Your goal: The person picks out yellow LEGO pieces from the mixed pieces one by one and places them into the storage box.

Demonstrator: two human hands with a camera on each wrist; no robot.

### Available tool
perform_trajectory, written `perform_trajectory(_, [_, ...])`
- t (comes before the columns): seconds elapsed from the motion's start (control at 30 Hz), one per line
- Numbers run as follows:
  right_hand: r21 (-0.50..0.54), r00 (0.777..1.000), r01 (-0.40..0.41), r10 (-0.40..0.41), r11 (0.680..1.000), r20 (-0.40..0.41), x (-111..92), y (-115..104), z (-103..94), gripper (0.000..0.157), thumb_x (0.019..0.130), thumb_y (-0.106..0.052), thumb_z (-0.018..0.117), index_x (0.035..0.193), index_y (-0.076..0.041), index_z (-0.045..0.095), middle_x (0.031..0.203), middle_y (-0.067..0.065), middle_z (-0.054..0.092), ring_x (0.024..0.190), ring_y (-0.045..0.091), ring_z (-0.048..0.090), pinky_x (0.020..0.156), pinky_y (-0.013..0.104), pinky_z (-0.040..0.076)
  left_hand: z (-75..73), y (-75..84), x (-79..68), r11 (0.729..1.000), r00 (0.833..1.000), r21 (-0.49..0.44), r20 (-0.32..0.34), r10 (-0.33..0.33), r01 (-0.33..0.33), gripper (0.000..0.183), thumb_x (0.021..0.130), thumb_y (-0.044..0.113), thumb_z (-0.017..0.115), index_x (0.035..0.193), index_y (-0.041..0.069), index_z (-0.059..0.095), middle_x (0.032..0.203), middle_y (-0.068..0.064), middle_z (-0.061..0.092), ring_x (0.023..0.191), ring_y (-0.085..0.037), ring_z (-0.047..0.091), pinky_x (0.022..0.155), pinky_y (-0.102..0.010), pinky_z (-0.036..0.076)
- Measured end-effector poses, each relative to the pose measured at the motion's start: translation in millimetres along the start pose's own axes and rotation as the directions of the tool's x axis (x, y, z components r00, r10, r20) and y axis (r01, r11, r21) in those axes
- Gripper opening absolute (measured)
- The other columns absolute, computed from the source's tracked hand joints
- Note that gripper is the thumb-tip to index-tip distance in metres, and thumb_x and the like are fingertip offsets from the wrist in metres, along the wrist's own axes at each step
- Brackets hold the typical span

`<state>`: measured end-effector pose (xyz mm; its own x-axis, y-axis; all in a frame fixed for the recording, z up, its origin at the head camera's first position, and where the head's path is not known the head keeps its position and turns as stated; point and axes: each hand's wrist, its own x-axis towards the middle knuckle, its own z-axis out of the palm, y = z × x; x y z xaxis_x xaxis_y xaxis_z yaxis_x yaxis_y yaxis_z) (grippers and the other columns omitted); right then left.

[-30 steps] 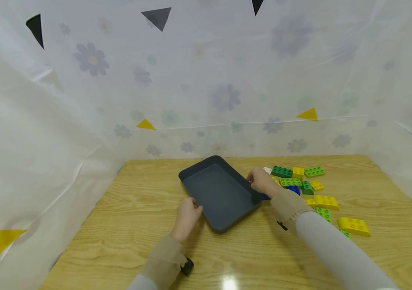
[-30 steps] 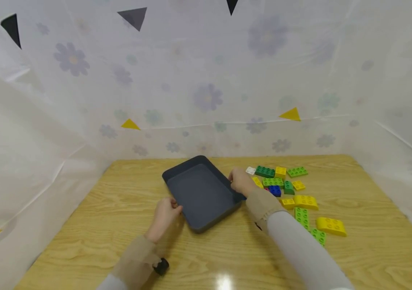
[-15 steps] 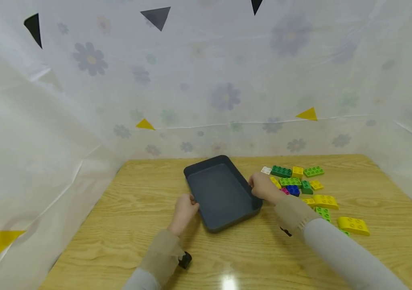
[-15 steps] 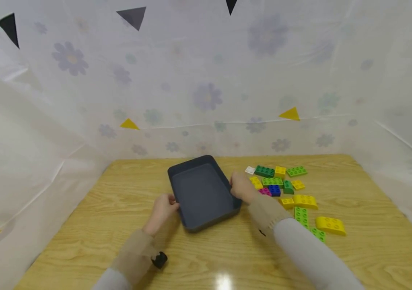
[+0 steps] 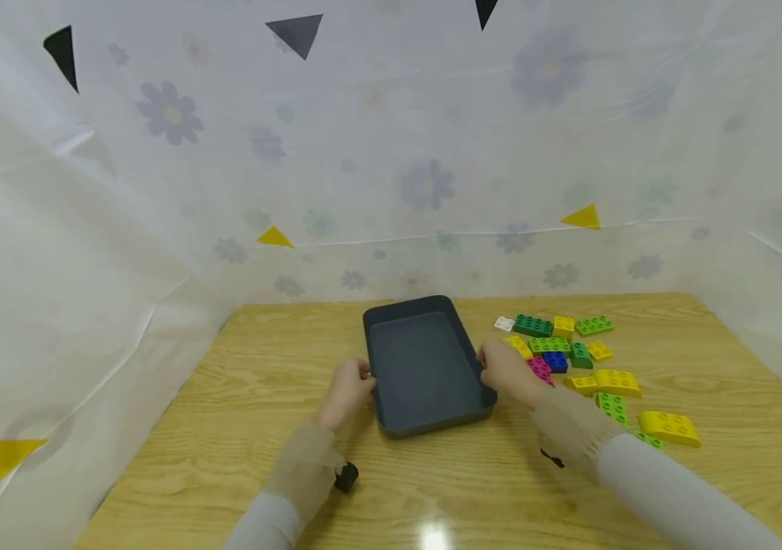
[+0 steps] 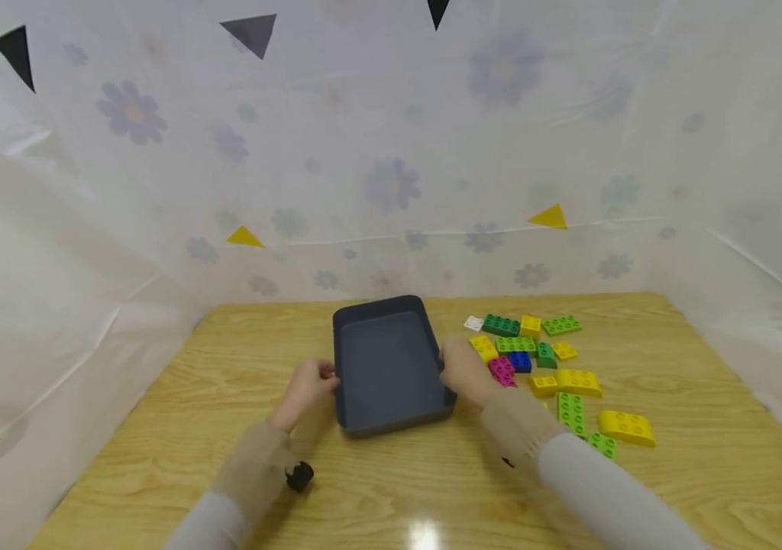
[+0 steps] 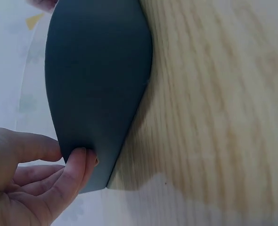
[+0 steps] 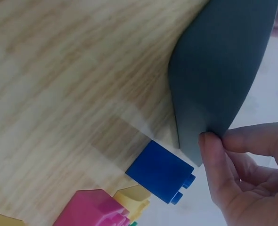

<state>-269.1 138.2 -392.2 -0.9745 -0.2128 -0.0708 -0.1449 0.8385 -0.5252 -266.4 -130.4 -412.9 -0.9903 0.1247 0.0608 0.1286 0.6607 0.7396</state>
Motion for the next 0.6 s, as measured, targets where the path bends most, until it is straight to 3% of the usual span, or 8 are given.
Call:
perform_trajectory(0.07, [0.003,1.000,-0.005,0.005,1.000,-0.004,-3.3,-0.2,1.4,0.022,0.078,0.007,0.058,0.100,0.009,0.056,0.087,0.014,0.058,0.075,0.023,0.053,0.072,0.038,0.051,2.2,-9.7,9.1,1.000,1.000,-0.003,0.016,0.001,-0.001,0.028,0.083,-0.002,0.058,0.107,-0.015,0.058,0.090,-0.020,0.060,0.080,-0.026,0.059,0.066,-0.035,0.051])
perform_trajectory(0.1, [0.001,1.000,-0.005,0.005,1.000,-0.008,-4.8,-0.1,2.1,0.022,0.079,0.006,0.058,0.100,0.009,0.057,0.088,0.014,0.058,0.076,0.023,0.053,0.072,0.038,0.051,7.1,-25.7,18.8,0.998,0.998,-0.018,0.014,0.055,-0.055,0.026,0.084,0.003,0.059,0.105,-0.013,0.060,0.088,-0.016,0.061,0.078,-0.022,0.059,0.063,-0.031,0.050])
perform_trajectory(0.2, [0.003,1.000,-0.010,0.010,1.000,-0.025,-8.5,0.0,4.1,0.022,0.080,0.005,0.059,0.101,0.009,0.058,0.091,0.016,0.060,0.079,0.024,0.055,0.074,0.039,0.051,11.5,-39.0,31.7,0.997,0.996,-0.003,0.026,0.080,-0.079,0.026,0.084,0.006,0.060,0.104,-0.011,0.061,0.085,-0.014,0.062,0.074,-0.019,0.059,0.061,-0.030,0.050])
perform_trajectory(0.3, [0.006,0.999,-0.009,0.009,1.000,-0.046,-12.7,0.1,6.6,0.023,0.080,0.004,0.060,0.102,0.010,0.058,0.094,0.017,0.061,0.083,0.025,0.057,0.075,0.040,0.051,8.4,-29.7,29.9,0.997,0.996,0.024,0.042,0.074,-0.075,0.026,0.086,0.002,0.056,0.105,-0.014,0.060,0.087,-0.018,0.061,0.075,-0.022,0.060,0.062,-0.031,0.051])
perform_trajectory(0.33, [0.010,0.999,-0.009,0.010,1.000,-0.053,-14.3,-0.3,7.2,0.023,0.080,0.004,0.061,0.102,0.010,0.059,0.095,0.018,0.062,0.083,0.025,0.058,0.076,0.040,0.052,3.4,-14.8,22.6,0.998,0.998,0.050,0.049,0.035,-0.038,0.026,0.084,-0.003,0.055,0.107,-0.017,0.058,0.090,-0.022,0.060,0.077,-0.025,0.061,0.064,-0.033,0.052])
perform_trajectory(0.37, [0.012,0.998,-0.012,0.013,1.000,-0.057,-15.9,-0.6,7.7,0.024,0.079,0.004,0.061,0.102,0.010,0.059,0.095,0.018,0.062,0.084,0.025,0.058,0.076,0.040,0.052,1.3,-9.1,19.9,0.998,0.998,0.054,0.047,0.042,-0.044,0.026,0.084,-0.005,0.054,0.106,-0.018,0.058,0.090,-0.023,0.060,0.076,-0.024,0.061,0.065,-0.033,0.052])
perform_trajectory(0.4, [0.008,0.998,-0.010,0.011,1.000,-0.066,-17.1,-0.7,8.3,0.023,0.079,0.004,0.061,0.102,0.010,0.059,0.094,0.018,0.062,0.083,0.025,0.059,0.075,0.040,0.052,3.2,-15.4,24.5,0.996,0.996,0.046,0.046,0.073,-0.075,0.025,0.083,-0.006,0.054,0.104,-0.018,0.058,0.087,-0.021,0.060,0.072,-0.021,0.061,0.062,-0.030,0.051])
perform_trajectory(0.6, [0.003,0.997,-0.034,0.034,0.999,-0.076,-22.5,-2.0,10.8,0.024,0.081,0.002,0.062,0.103,0.010,0.060,0.095,0.018,0.063,0.083,0.024,0.060,0.072,0.038,0.053,1.0,-9.6,26.5,0.997,0.995,0.009,0.067,0.070,-0.071,0.026,0.081,-0.009,0.055,0.104,-0.019,0.058,0.089,-0.024,0.061,0.071,-0.026,0.063,0.062,-0.030,0.053])
